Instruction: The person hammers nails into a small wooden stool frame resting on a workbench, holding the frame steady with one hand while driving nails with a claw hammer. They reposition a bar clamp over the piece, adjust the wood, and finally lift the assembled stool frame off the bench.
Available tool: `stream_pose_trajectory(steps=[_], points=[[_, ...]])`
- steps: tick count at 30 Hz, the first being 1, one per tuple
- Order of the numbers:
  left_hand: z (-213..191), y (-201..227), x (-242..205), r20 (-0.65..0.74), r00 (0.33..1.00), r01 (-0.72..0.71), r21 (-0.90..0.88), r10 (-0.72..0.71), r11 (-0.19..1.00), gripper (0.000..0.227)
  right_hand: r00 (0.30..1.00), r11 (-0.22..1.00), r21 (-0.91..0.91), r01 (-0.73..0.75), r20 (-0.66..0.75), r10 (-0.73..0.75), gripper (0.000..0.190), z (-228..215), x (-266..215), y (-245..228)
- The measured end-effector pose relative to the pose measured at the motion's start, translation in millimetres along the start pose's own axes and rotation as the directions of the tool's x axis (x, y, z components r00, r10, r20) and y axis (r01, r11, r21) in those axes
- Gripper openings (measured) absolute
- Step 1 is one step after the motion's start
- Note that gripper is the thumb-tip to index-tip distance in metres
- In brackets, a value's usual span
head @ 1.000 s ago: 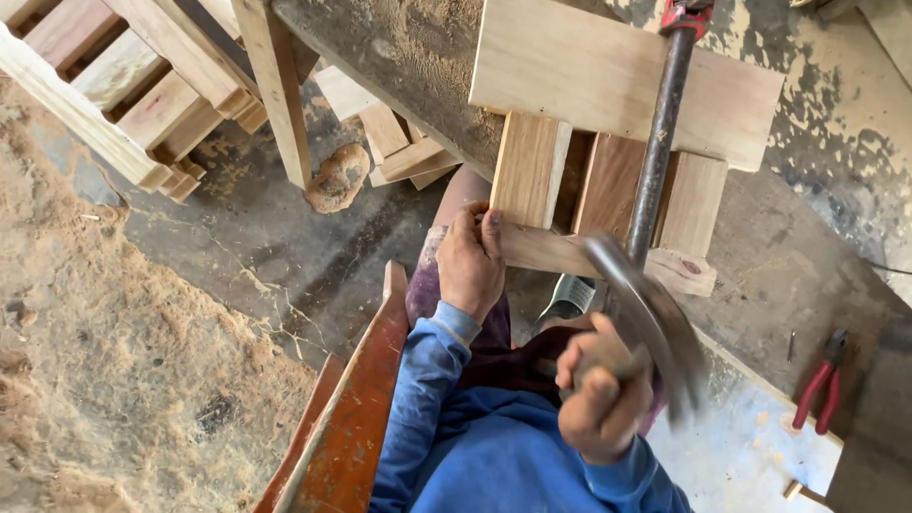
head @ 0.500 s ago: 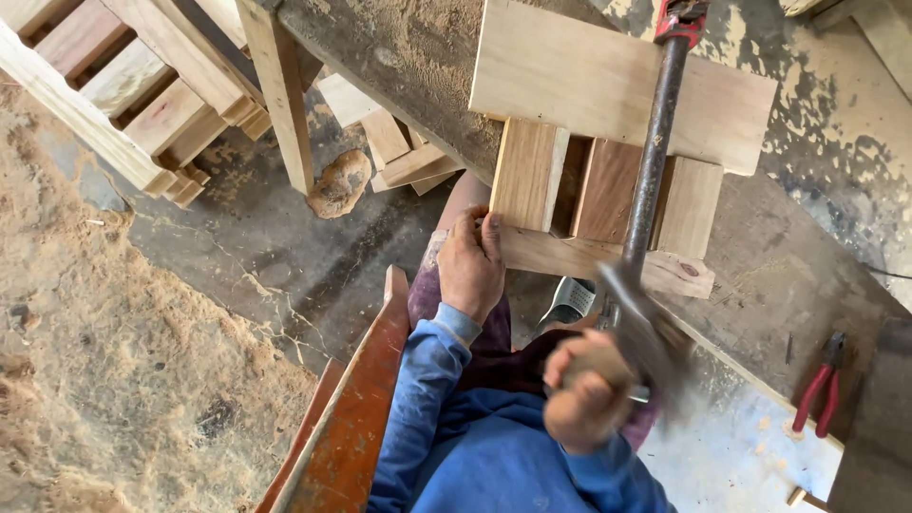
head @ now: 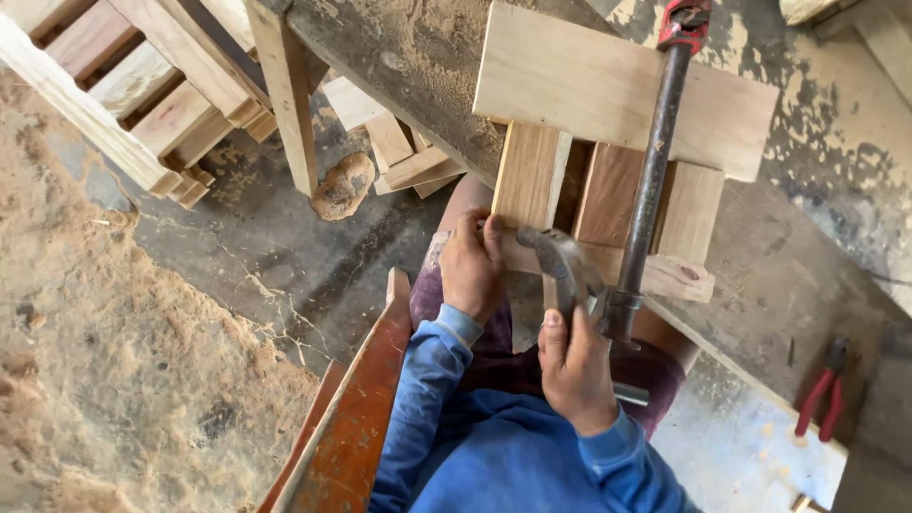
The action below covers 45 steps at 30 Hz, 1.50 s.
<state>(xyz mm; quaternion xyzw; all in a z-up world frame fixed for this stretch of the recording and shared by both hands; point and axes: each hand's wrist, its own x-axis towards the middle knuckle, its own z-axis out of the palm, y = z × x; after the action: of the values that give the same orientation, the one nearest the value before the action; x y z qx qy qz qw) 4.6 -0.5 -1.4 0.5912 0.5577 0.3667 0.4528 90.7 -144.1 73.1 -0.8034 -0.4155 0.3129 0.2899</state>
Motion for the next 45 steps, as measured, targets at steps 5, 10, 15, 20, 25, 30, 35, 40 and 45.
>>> stream_pose_trajectory(steps=[5,10,15,20,25,30,35,40,45], points=[[-2,3,-7,-0.049,0.999,-0.016,-0.020,0.015,1.000,0.028,0.967,0.941,0.285,0.182,-0.225,-0.118,0.044,-13,-28,-34],[0,1,-5,-0.052,0.997,-0.050,-0.008,0.049,0.999,0.028,0.829,0.814,0.227,0.534,-0.330,-0.452,0.038,4,-12,17],[-3,4,-4,-0.043,0.998,-0.044,0.011,0.045,0.999,0.029,0.993,0.975,0.199,-0.100,-0.041,0.110,0.040,-21,-1,-40],[-4,6,-6,-0.031,0.999,-0.018,-0.024,0.017,1.000,0.030,0.891,0.810,0.430,0.399,-0.391,-0.231,0.045,-12,-24,-34],[-2,-4,-10,-0.017,0.999,-0.040,-0.001,0.040,0.999,0.029,0.983,0.955,-0.266,0.131,-0.087,-0.159,0.042,-2,-1,22],[-2,1,-7,-0.051,0.997,-0.053,0.015,0.053,0.999,0.029,0.981,0.946,0.269,-0.180,-0.024,0.193,0.038,-31,-5,-29],[0,2,-5,-0.045,0.998,-0.050,0.013,0.050,0.999,0.027,0.941,0.991,0.025,0.132,-0.319,-0.117,0.041,-50,-27,-25],[10,-11,-6,-0.010,0.996,-0.084,0.090,0.085,0.992,0.025,0.806,0.964,-0.264,-0.022,-0.576,-0.139,0.037,-49,-66,56],[12,-6,-9,-0.013,0.999,-0.051,0.075,0.052,0.996,0.031,0.775,0.962,-0.249,-0.116,-0.628,-0.069,0.042,-39,-78,73]])
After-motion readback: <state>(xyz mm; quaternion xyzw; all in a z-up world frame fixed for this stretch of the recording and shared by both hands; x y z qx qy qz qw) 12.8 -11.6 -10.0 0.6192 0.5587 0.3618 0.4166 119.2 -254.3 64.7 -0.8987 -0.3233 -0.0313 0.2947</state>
